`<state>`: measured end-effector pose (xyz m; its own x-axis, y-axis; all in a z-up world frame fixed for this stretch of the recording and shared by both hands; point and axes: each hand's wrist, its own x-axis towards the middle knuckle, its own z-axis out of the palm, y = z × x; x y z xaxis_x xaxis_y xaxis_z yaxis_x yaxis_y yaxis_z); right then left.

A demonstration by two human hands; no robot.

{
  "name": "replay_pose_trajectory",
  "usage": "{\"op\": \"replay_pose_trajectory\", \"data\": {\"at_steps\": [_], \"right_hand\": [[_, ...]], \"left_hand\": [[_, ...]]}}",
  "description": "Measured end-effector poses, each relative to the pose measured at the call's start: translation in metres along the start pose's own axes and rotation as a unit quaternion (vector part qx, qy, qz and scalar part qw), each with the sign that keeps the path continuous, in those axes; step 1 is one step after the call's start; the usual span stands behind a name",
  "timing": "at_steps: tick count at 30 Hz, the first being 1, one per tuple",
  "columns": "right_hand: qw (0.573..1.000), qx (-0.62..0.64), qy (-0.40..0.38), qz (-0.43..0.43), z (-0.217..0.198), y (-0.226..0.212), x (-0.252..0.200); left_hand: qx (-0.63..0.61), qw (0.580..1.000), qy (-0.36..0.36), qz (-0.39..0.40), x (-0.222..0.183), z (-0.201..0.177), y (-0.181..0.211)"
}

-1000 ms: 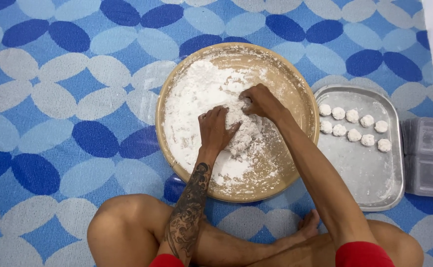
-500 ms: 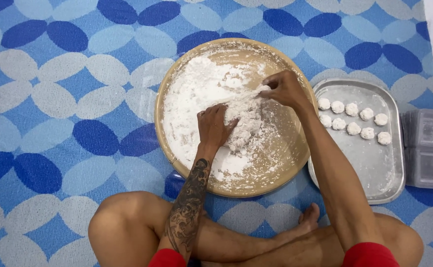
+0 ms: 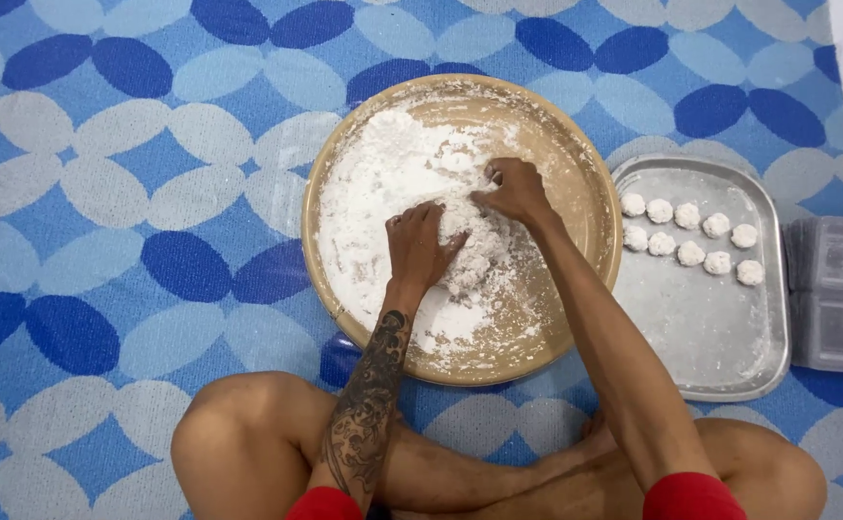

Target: Rolling small pieces of dough into balls using flour and placing them on a tray.

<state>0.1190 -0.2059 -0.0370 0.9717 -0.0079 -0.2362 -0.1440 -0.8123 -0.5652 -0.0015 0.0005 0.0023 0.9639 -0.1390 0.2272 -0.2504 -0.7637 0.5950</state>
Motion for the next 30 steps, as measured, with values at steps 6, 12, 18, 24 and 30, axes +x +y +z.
{"op": "replay_pose_trajectory", "data": {"at_steps": [6,12,18,24,30], "right_hand": [[0.998,0.05,0.042,0.006,-0.014,0.016,-0.002],[0.99,0.048,0.106,-0.084,-0.032,0.038,-0.009],[0.99,0.102,0.084,-0.05,-0.084,0.02,-0.032],[0.961,0.27,0.053,-0.003,-0.121,-0.013,-0.063],[0.962,0.25,0.088,-0.069,-0.133,-0.024,-0.069]], "left_hand": [[0.007,1.0,0.012,0.002,0.0,0.004,-0.002],[-0.002,1.0,0.006,0.001,-0.003,0.004,-0.002],[0.01,1.0,0.0,0.004,-0.003,0.008,-0.004],[0.021,1.0,-0.013,-0.004,-0.002,0.01,-0.005],[0.006,1.0,-0.01,0.004,-0.003,0.008,-0.004]]}}
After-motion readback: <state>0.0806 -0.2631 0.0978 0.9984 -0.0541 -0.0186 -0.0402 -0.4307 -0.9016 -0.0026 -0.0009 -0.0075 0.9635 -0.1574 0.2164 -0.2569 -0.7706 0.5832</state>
